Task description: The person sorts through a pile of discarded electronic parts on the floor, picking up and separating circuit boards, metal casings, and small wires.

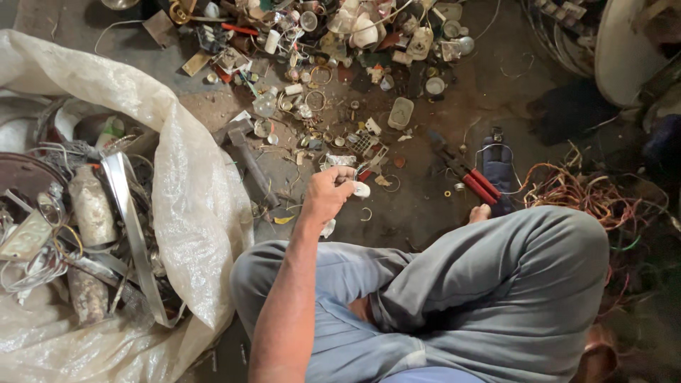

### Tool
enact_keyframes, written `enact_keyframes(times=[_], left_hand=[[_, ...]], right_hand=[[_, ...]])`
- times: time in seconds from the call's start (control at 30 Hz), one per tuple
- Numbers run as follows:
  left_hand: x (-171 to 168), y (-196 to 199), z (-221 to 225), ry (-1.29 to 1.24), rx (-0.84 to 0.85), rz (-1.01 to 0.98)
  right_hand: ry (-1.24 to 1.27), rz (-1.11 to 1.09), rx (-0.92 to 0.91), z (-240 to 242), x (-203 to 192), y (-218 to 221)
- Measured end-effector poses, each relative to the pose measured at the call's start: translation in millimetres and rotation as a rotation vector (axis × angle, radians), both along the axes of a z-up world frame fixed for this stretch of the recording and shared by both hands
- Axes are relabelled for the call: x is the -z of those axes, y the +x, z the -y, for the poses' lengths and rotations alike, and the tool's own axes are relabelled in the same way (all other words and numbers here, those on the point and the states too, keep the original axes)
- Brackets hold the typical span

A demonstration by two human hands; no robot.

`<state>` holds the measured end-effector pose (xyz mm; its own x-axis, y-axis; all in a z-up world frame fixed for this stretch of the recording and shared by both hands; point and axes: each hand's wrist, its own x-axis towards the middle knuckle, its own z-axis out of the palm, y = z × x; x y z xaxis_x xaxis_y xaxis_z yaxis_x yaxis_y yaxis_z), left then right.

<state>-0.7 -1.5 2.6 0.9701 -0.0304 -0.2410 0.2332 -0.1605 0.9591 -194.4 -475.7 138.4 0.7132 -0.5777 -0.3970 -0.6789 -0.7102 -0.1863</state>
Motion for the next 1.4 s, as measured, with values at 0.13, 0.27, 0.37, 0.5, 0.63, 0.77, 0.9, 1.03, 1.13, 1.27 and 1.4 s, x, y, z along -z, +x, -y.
enact_keyframes(times=[0.13,0.27,0.37,0.5,0.63,0.77,0.9,1.03,1.13,1.27,1.4], left_hand=[[-6.4,-6.8,6.8,0.08,-0.033,0.132],[-28.5,-28.8,10.2,0.049,-0.033,0.211],[-54.3,-71.6,-5.4,0.144,-0.076,0.212],[-79.2,-199.4,-73.6,0.044,-0.284,0.075],[-89.3,-341.8,-164.1,0.336,-0.653,-0.096],[-67.6,-339.4,-164.8,0.63,-0.983,-0.379],[-56.0,-324.5,-168.9,0.831,-1.1,-0.709],[-38.5,-335.4,-193.1,1.052,-0.964,-0.833],[-12.1,-353.3,-210.7,1.327,-0.751,-0.404],[-28.5,-163.1,-105.9,0.302,-0.516,0.171],[-30.7,-23.0,-5.0,-0.276,-0.261,-0.24]], right_hand=[[-0.033,-0.011,-0.085,30.7,10.6,-38.1],[-0.02,0.104,-0.327,-6.4,-22.3,-0.1],[0.082,0.231,-0.599,-53.1,-42.3,56.0],[0.264,0.322,-0.967,-130.8,-8.8,159.5],[0.418,0.256,-1.161,-237.7,82.3,237.6],[0.248,0.329,-1.383,-308.9,163.2,277.3],[0.18,0.351,-1.098,-355.1,216.5,296.9],[0.109,0.68,-1.104,-362.0,231.7,275.2],[0.251,0.977,-1.147,-348.7,218.1,243.6],[0.11,0.05,-1.082,-292.6,178.8,224.0],[0.41,0.182,-0.671,-265.3,145.2,215.0]])
